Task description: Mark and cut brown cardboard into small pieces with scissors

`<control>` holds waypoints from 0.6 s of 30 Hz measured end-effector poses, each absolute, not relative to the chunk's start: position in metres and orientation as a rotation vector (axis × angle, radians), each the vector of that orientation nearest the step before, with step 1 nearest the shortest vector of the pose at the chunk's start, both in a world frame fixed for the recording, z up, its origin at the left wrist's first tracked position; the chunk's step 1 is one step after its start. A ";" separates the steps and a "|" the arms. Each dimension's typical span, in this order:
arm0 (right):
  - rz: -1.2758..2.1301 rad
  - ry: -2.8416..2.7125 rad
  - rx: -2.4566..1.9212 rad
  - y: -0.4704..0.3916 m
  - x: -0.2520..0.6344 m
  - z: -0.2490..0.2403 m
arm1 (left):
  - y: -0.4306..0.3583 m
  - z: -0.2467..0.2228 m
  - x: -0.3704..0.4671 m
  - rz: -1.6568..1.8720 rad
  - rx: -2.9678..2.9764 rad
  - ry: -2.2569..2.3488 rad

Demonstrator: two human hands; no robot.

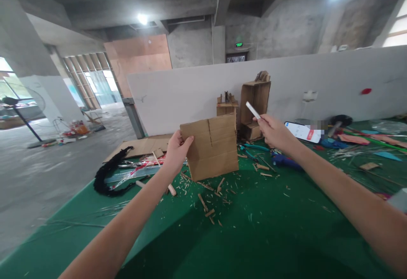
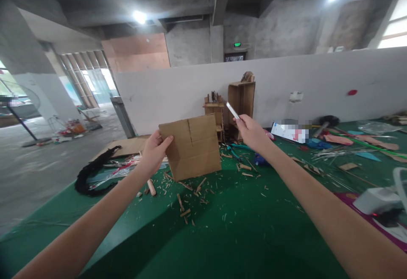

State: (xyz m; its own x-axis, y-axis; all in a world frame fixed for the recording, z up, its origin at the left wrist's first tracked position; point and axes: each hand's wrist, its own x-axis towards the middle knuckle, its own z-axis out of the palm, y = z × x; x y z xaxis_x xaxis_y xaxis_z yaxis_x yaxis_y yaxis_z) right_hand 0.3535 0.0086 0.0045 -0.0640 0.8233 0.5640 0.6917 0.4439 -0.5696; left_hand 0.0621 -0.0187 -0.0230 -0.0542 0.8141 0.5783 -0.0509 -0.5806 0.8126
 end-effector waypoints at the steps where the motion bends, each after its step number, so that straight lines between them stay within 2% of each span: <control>1: 0.369 -1.771 -1.238 -0.002 0.346 0.007 | -0.018 -0.024 0.063 1.730 1.605 0.846; 3: 0.672 -1.817 -1.120 -0.023 0.332 0.006 | -0.017 -0.024 0.064 1.747 1.665 0.881; 5: 0.831 -1.926 -1.087 -0.041 0.321 0.000 | -0.018 -0.023 0.065 1.731 1.703 0.901; 10: 0.789 -2.003 -1.104 -0.055 0.306 -0.034 | -0.020 -0.024 0.065 1.639 1.697 0.856; 15: 1.043 -1.831 -0.998 -0.053 0.297 -0.048 | -0.018 -0.027 0.064 1.660 1.696 0.818; 18: 0.797 -1.957 -1.163 -0.058 0.292 -0.042 | -0.018 -0.026 0.064 1.659 1.725 0.806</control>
